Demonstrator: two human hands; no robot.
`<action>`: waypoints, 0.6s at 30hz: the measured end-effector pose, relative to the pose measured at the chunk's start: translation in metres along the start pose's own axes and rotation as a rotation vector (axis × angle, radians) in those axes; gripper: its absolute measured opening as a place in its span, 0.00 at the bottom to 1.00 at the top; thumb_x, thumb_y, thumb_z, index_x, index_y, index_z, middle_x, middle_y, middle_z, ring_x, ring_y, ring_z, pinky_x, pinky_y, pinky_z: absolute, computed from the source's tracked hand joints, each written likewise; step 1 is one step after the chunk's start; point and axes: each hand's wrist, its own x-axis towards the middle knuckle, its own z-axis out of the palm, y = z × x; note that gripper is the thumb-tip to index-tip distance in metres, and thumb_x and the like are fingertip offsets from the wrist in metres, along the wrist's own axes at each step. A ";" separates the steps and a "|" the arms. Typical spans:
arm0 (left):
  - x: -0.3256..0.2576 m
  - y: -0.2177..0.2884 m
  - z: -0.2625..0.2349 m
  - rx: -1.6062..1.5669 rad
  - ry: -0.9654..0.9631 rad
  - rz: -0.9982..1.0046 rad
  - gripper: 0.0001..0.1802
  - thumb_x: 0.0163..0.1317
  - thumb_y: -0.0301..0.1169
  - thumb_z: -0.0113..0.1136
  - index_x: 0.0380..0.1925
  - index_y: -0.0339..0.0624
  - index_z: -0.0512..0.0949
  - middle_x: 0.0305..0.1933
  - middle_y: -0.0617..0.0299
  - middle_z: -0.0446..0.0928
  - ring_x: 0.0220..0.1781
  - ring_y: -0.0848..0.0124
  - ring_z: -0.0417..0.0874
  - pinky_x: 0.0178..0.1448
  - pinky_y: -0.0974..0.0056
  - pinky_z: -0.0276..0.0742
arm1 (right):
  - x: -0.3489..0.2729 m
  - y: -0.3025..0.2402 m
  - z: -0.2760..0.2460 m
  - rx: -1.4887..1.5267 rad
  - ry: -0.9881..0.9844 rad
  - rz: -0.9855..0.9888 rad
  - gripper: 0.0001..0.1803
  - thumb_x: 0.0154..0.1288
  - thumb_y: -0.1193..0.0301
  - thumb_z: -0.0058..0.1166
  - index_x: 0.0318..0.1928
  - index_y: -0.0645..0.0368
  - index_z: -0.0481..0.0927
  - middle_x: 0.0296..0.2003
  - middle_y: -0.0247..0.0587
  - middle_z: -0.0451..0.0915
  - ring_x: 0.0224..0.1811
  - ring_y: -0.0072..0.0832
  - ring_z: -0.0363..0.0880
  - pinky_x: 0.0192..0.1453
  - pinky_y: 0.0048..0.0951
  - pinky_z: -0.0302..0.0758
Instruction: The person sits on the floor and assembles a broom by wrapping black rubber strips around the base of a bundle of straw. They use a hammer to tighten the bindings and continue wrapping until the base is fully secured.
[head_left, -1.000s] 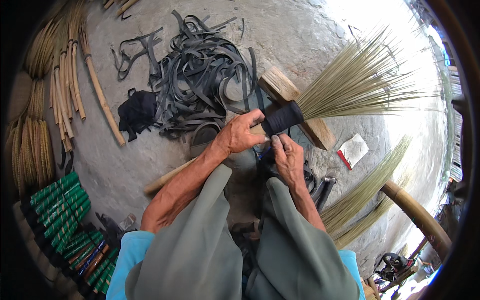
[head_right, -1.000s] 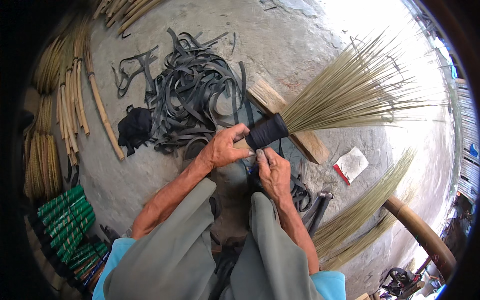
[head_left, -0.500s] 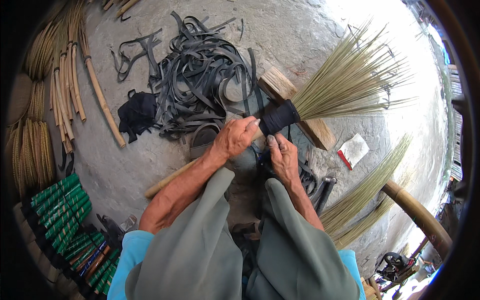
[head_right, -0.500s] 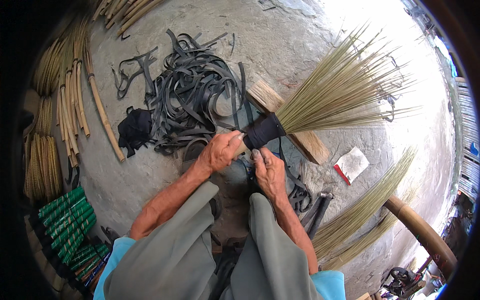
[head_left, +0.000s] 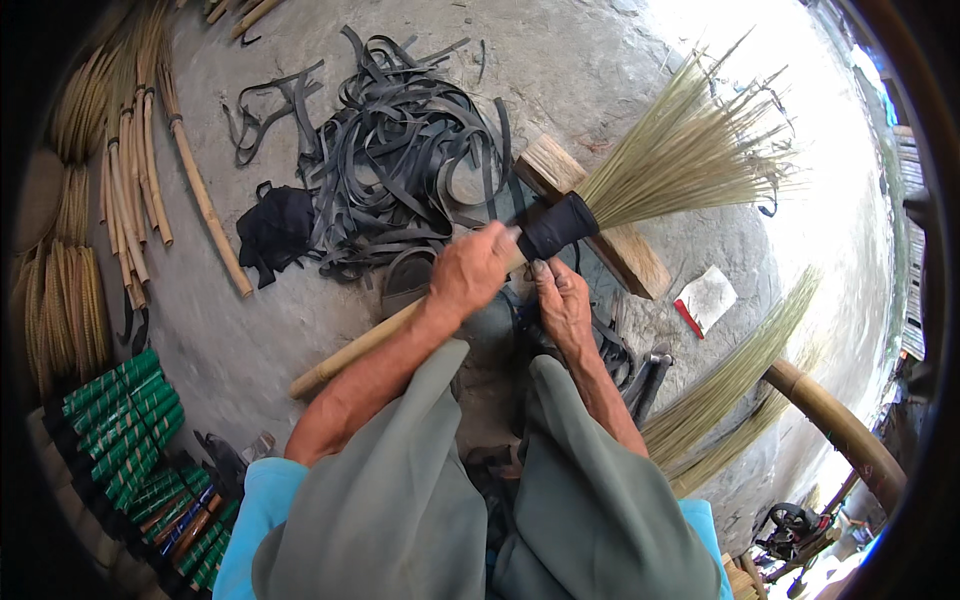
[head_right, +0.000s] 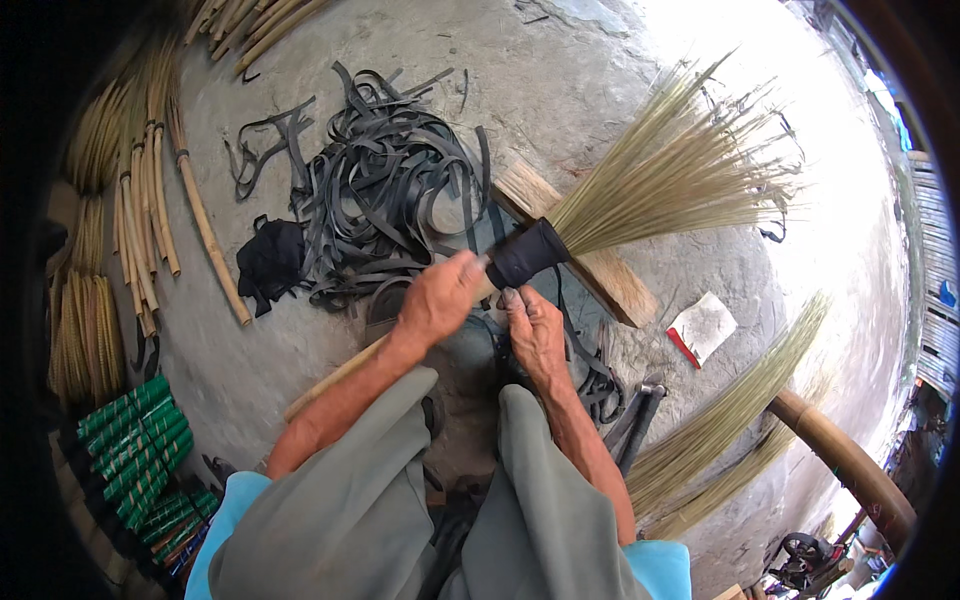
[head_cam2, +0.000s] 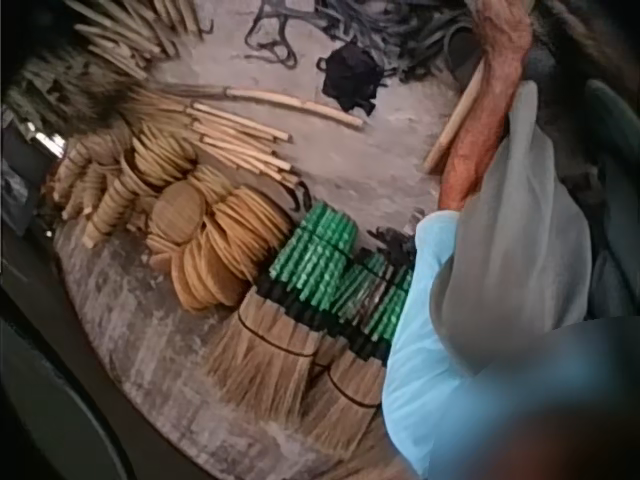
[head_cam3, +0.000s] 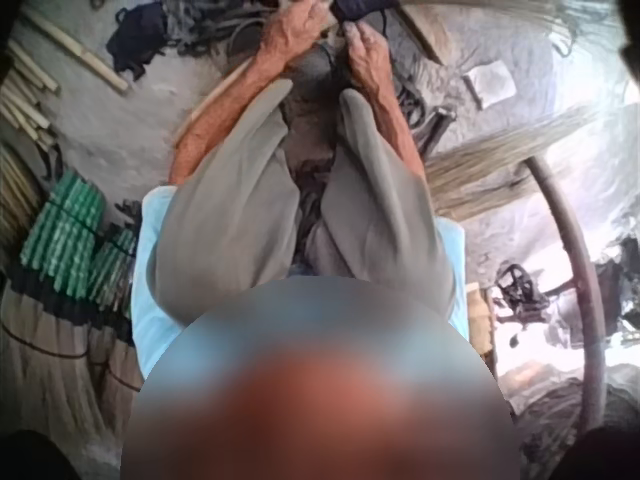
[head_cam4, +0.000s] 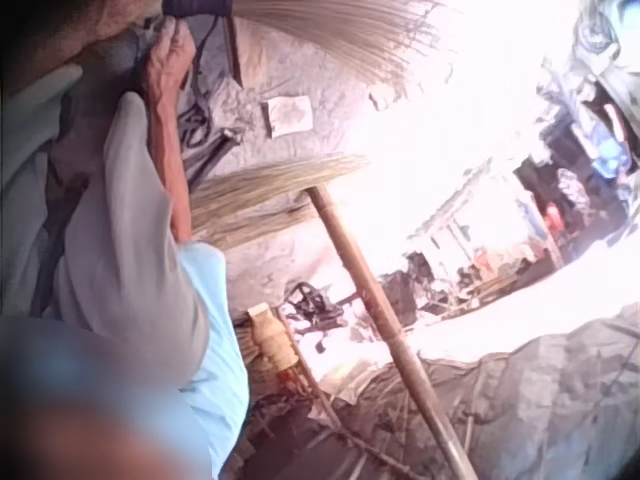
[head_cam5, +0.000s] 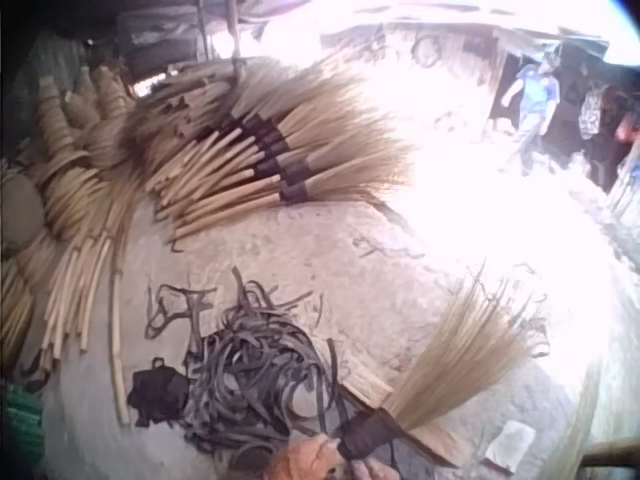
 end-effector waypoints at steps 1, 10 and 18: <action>-0.003 0.004 0.001 0.025 -0.014 -0.033 0.38 0.89 0.59 0.45 0.39 0.33 0.85 0.25 0.54 0.85 0.22 0.62 0.87 0.28 0.57 0.82 | 0.000 0.000 0.000 -0.011 -0.002 0.008 0.23 0.90 0.57 0.57 0.40 0.65 0.81 0.29 0.36 0.77 0.35 0.22 0.72 0.41 0.33 0.73; 0.005 0.015 -0.017 -0.046 -0.180 -0.212 0.28 0.88 0.51 0.48 0.50 0.37 0.85 0.41 0.35 0.88 0.47 0.29 0.88 0.50 0.34 0.83 | 0.002 -0.007 0.004 -0.107 0.010 -0.025 0.24 0.90 0.57 0.55 0.39 0.66 0.82 0.30 0.41 0.81 0.34 0.26 0.75 0.42 0.36 0.76; -0.008 0.022 -0.003 -0.211 -0.318 -0.300 0.25 0.86 0.48 0.51 0.56 0.38 0.86 0.47 0.31 0.87 0.54 0.29 0.86 0.55 0.32 0.80 | -0.024 0.003 -0.003 -0.020 0.032 -0.035 0.16 0.86 0.64 0.58 0.38 0.61 0.80 0.30 0.31 0.74 0.38 0.20 0.71 0.44 0.34 0.77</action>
